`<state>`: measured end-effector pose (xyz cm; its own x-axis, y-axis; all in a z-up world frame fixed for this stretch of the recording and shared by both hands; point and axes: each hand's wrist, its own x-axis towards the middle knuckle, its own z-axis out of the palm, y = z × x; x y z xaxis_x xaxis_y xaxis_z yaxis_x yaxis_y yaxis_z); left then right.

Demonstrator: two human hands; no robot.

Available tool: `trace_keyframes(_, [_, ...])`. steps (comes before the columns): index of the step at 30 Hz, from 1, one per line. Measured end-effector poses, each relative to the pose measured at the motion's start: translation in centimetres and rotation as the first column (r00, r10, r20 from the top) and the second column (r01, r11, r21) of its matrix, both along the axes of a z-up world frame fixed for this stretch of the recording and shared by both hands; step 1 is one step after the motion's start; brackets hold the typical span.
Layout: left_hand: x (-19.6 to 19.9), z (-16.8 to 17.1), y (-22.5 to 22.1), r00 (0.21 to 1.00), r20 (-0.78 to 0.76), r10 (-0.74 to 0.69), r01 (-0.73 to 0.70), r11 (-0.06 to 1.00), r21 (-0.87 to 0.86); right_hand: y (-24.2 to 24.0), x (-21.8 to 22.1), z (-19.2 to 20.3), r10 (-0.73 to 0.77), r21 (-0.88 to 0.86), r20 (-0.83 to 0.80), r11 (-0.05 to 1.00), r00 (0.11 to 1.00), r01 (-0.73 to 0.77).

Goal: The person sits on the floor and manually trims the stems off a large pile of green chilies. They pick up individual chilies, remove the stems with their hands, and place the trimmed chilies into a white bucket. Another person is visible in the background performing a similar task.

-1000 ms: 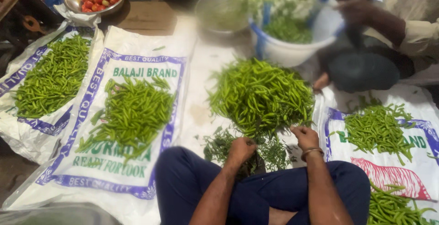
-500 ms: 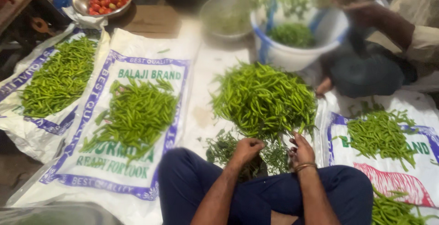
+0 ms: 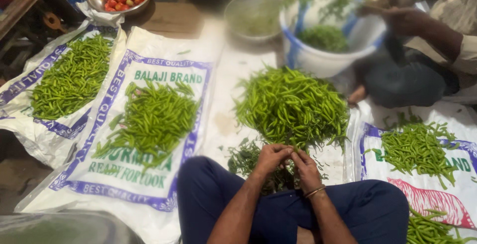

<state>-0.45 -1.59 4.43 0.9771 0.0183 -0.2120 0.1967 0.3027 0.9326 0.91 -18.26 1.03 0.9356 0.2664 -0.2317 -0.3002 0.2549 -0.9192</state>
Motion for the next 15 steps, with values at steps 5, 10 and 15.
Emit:
trace_keyframes(5, [0.1,-1.3,-0.2,0.996,-0.042,0.082,-0.068,0.962,0.266,-0.6,0.7,2.0,-0.021,-0.342,0.237,0.934,0.971,0.104])
trace_keyframes(10, [0.8,-3.4,0.1,0.983,-0.059,0.174,-0.138,0.912,0.386,-1.2,2.4,0.8,-0.03,-0.437,0.133,0.895,0.991,0.086])
trace_keyframes(15, [0.9,-3.8,-0.3,0.962,0.038,0.269,-0.238,0.769,0.593,-0.2,2.9,0.1,0.014,-0.67,0.27,0.721,0.963,0.178])
